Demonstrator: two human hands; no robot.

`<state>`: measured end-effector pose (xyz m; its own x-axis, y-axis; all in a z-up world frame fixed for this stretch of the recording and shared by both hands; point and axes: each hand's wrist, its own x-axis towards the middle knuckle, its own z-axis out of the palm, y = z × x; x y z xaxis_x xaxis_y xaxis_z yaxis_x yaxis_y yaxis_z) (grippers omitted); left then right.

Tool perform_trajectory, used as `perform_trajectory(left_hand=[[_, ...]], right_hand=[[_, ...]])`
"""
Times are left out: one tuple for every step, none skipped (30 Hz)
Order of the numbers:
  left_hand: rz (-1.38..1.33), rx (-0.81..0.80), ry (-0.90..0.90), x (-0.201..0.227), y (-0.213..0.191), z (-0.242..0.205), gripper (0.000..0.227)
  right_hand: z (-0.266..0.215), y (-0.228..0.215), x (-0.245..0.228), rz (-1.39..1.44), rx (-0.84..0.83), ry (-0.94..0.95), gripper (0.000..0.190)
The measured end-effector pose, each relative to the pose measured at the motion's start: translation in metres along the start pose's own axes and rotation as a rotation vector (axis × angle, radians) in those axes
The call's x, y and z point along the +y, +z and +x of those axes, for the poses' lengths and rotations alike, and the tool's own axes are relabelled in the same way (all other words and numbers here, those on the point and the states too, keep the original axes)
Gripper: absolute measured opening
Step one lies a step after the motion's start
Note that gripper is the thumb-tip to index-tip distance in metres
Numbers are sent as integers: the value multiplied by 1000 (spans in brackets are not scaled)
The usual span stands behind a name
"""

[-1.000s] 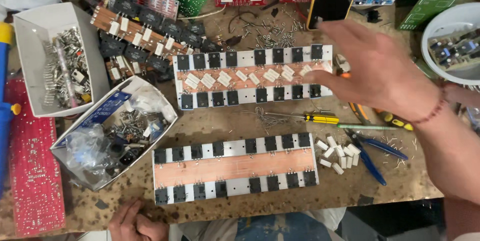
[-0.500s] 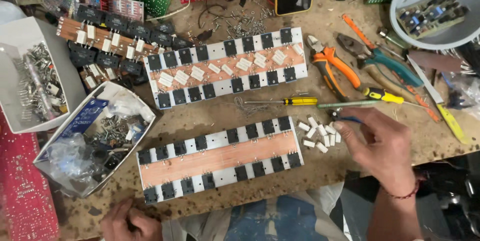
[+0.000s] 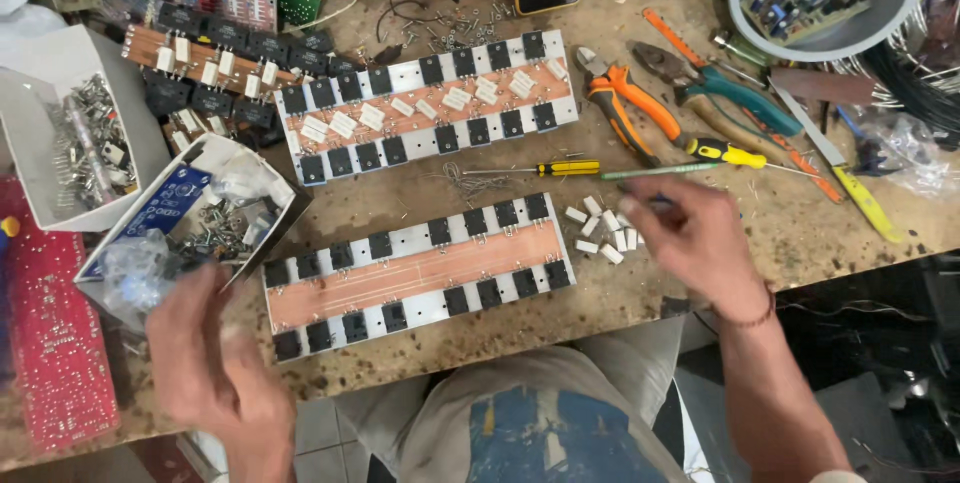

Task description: The person places small white ceramic components onto a circuit board with black modules and copper traces. They retrieve components from a box and arrange them on the board, then briefly use a smartphone before returning to the board.

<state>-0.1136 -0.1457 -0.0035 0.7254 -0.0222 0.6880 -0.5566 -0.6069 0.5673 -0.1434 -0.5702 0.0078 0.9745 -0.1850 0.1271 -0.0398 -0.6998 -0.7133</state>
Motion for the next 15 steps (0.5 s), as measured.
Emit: perform_trajectory(left_hand=[[6, 2, 3, 7, 7, 23, 38], [-54, -88, -14, 15, 13, 47, 38], [-117, -177, -27, 22, 22, 73, 39], [-115, -173, -20, 16, 27, 88, 39], [-32, -266, -156, 9, 32, 103, 44], [52, -357, -293, 2, 38, 119, 49], [52, -356, -289, 3, 43, 127, 49], [47, -404, -356, 4, 48, 135, 48], [41, -454, -428, 4, 53, 141, 47], [41, -456, -429, -6, 60, 146, 47], [75, -517, -476, -16, 66, 151, 50], [109, -578, -522, -26, 73, 154, 53], [106, -581, -523, -31, 79, 154, 53], [160, -612, -579, -35, 85, 154, 54], [214, -639, -630, -39, 92, 156, 56]], right_hand=[[15, 1, 1, 5, -1, -4, 21], [29, 1, 2, -47, 31, -78, 20], [46, 1, 3, -101, 69, -152, 20], [50, 1, 0, -97, 75, -157, 20], [54, 1, -3, -95, 101, -166, 19], [59, 1, -6, -92, 127, -175, 18], [56, 2, -3, -91, 130, -176, 18], [54, 5, 0, -26, 153, -88, 19], [50, 8, 4, 37, 172, 4, 22], [52, 11, 12, 36, 172, 5, 22], [52, 14, 19, 45, 135, 17, 21], [52, 17, 27, 54, 99, 29, 20], [56, 22, 31, 51, 98, 32, 20], [60, 26, 34, 45, 99, 19, 22], [66, 30, 36, 40, 104, 3, 23]])
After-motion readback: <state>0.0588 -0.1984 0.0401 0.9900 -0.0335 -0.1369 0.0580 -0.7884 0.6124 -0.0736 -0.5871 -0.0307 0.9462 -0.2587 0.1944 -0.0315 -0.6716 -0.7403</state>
